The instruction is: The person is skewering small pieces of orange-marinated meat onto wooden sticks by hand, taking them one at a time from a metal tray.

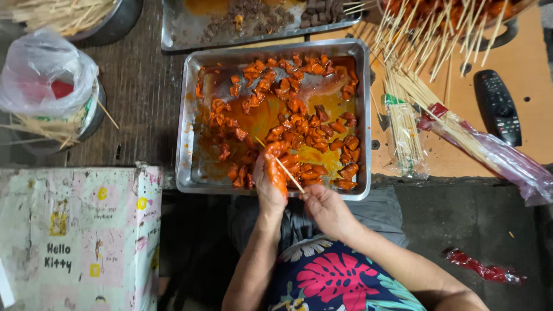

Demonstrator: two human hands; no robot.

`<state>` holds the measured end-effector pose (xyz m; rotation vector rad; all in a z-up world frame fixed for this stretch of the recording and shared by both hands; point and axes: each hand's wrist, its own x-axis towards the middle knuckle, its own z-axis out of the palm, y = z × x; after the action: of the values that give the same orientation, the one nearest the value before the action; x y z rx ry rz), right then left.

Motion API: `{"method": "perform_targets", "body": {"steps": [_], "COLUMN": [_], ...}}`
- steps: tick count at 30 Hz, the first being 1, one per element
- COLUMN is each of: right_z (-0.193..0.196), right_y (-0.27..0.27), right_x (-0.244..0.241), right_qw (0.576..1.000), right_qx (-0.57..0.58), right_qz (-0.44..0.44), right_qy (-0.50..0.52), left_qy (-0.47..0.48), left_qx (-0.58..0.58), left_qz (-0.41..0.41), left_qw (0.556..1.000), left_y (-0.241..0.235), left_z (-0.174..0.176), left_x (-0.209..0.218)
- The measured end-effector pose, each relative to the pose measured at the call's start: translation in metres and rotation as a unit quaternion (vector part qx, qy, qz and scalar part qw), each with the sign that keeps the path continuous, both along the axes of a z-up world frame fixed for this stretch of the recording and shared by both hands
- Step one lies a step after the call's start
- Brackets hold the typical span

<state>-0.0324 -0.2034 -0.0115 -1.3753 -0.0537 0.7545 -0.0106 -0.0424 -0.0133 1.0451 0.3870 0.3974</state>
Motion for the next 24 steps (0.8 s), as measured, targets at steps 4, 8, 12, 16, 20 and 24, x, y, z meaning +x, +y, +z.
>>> {"method": "perform_targets", "body": {"steps": [4, 8, 12, 16, 20, 24], "right_z": [0.003, 0.003, -0.001, -0.004, -0.005, -0.006], "right_y": [-0.014, -0.017, -0.02, -0.022, -0.024, -0.022], "right_x": [0.008, 0.011, 0.012, 0.014, 0.011, 0.01], "right_qw": [0.999, 1.0, 1.0, 0.999, 0.999, 1.0], "right_qx": [-0.021, -0.007, -0.007, -0.04, -0.033, -0.017], "right_qz": [0.016, 0.017, 0.013, 0.013, 0.014, 0.005], "right_qy": [-0.028, -0.02, -0.003, -0.024, -0.031, -0.021], "left_qy": [-0.029, -0.002, 0.07, 0.029, 0.016, -0.011], "left_qx": [-0.053, -0.083, -0.266, -0.233, -0.205, -0.156], "left_qz": [-0.012, -0.026, -0.117, -0.096, -0.04, -0.015], "left_qw": [0.998, 0.996, 0.954, 0.967, 0.978, 0.988], "left_y": [0.013, 0.025, 0.029, 0.021, 0.02, 0.021], "left_z": [0.011, 0.0, -0.013, -0.008, -0.002, 0.002], "left_x": [0.002, 0.007, 0.007, 0.007, 0.015, 0.019]}}
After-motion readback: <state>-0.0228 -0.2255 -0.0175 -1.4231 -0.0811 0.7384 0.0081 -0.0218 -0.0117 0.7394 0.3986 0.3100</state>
